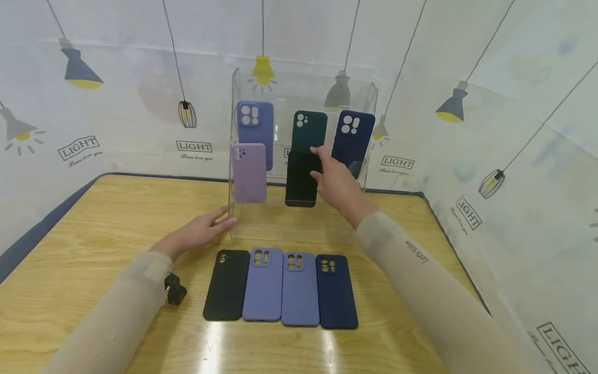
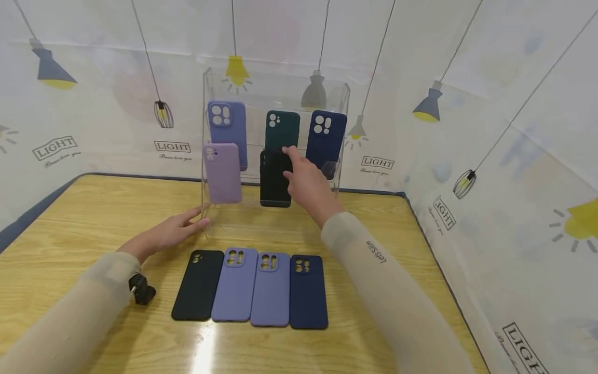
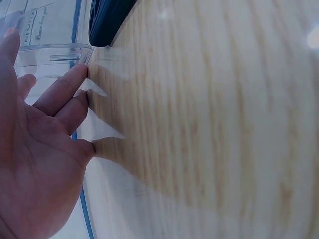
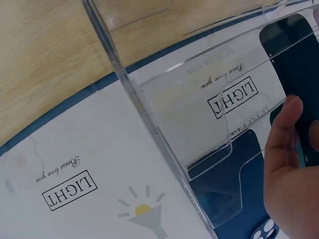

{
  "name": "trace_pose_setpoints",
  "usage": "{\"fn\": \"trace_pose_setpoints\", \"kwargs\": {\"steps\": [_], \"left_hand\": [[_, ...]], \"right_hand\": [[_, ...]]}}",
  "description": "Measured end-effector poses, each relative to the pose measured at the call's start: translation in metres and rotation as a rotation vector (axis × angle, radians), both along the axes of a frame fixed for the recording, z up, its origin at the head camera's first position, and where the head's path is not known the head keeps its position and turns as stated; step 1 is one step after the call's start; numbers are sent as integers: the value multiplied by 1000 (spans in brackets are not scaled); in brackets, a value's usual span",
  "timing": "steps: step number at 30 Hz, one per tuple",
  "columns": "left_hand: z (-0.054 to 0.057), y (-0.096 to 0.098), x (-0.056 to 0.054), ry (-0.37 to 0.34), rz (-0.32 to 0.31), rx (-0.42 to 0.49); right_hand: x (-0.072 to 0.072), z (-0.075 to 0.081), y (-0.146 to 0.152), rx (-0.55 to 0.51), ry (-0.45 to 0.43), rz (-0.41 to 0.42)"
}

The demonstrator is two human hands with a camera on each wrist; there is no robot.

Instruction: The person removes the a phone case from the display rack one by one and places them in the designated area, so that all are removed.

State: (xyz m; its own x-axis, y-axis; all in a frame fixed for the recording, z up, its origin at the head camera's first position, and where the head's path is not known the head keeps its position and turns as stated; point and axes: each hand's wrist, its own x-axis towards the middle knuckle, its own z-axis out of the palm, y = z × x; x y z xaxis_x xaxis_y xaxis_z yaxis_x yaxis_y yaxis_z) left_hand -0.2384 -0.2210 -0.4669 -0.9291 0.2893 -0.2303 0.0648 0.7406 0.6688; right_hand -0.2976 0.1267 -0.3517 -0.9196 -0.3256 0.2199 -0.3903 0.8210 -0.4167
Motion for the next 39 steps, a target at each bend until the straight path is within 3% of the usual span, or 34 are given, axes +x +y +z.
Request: {"fn": "trace_pose_setpoints", "kwargs": {"steps": [4,9,14,18,23,25,28,34,39], "left_hand": [[0,1,1,4,-2,-3],[0,2,3,1,-3,4],[-4,2,3,-17,-7,21],[-2,2,3,-7,-3,10],[1,2,3,-1,-6,-4],[3,2,4,-4,-5,-6],[2,3,3,-7,-2,-4],[3,3,3,2,-5,-3],[4,4,3,7,-9,-11]], "right_hand": [[4,-4,6,-24,42,39],[4,-7,14,-82,110,157],[11,-1,23,-142,300,240],[27,13,27,-237,477,234],[54,18,42,-364,527,242],[65,13,52,-379,501,242],[79,3,72,-370,396,217],[97,-13,117,-345,54,153],[103,-21,146,-384,-202,165]]}}
